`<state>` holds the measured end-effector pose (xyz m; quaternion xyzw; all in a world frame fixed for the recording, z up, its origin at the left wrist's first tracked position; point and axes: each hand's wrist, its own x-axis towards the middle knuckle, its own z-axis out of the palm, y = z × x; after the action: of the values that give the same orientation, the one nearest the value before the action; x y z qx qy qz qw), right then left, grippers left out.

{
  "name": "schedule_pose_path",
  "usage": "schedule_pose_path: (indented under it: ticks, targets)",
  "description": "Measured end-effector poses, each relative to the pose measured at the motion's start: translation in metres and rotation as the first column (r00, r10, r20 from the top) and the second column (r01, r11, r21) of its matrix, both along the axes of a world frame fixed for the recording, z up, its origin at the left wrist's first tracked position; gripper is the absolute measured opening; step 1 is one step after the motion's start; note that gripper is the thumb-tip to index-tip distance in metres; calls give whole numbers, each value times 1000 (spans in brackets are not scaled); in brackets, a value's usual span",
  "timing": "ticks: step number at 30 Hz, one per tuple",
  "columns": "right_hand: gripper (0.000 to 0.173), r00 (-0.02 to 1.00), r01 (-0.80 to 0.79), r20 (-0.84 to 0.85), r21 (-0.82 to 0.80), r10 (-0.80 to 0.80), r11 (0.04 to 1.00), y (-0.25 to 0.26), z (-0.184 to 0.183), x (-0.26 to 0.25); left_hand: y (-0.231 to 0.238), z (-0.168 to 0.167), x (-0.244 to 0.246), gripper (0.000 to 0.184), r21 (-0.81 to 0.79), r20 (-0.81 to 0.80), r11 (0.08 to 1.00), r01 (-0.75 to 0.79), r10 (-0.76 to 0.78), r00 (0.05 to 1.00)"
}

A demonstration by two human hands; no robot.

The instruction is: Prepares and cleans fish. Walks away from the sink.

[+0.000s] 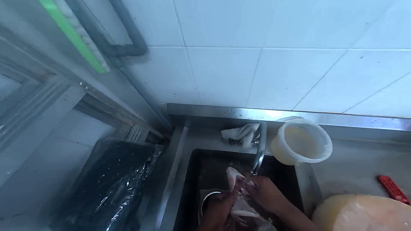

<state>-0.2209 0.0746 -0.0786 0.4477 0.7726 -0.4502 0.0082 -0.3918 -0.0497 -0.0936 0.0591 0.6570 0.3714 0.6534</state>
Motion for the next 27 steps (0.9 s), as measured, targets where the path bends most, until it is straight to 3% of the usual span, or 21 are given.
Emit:
schedule_pose_path:
  ticks: [2, 4, 10, 18, 23, 24, 27]
  targets:
    - [39, 981, 11, 194, 0, -11, 1000, 5, 7, -15, 3, 6, 7, 33, 8, -3, 1000, 9, -9, 1000]
    - [42, 964, 22, 265, -51, -8, 998, 9, 10, -22, 0, 6, 8, 30, 23, 6, 1000, 12, -12, 1000]
    - [43, 956, -82, 251, -256, 148, 963, 17, 15, -15, -4, 1, -2, 39, 20, -5, 1000, 7, -7, 1000]
    - [58, 970, 80, 243, -260, -15, 962, 20, 26, -24, -4, 10, -13, 38, 47, -67, 997, 64, -61, 996]
    - [45, 951, -128, 263, -148, 164, 981, 5, 67, -51, 4, -5, -9, 48, 31, -67, 969, -244, 246, 967]
    - [44, 961, -124, 230, -125, 150, 984, 9, 70, -51, 8, -8, -7, 47, 59, -60, 952, -301, 304, 951]
    - [39, 994, 109, 34, -89, -107, 990, 20, 79, -52, 25, -17, -1, 39, 203, -9, 881, -429, 439, 898]
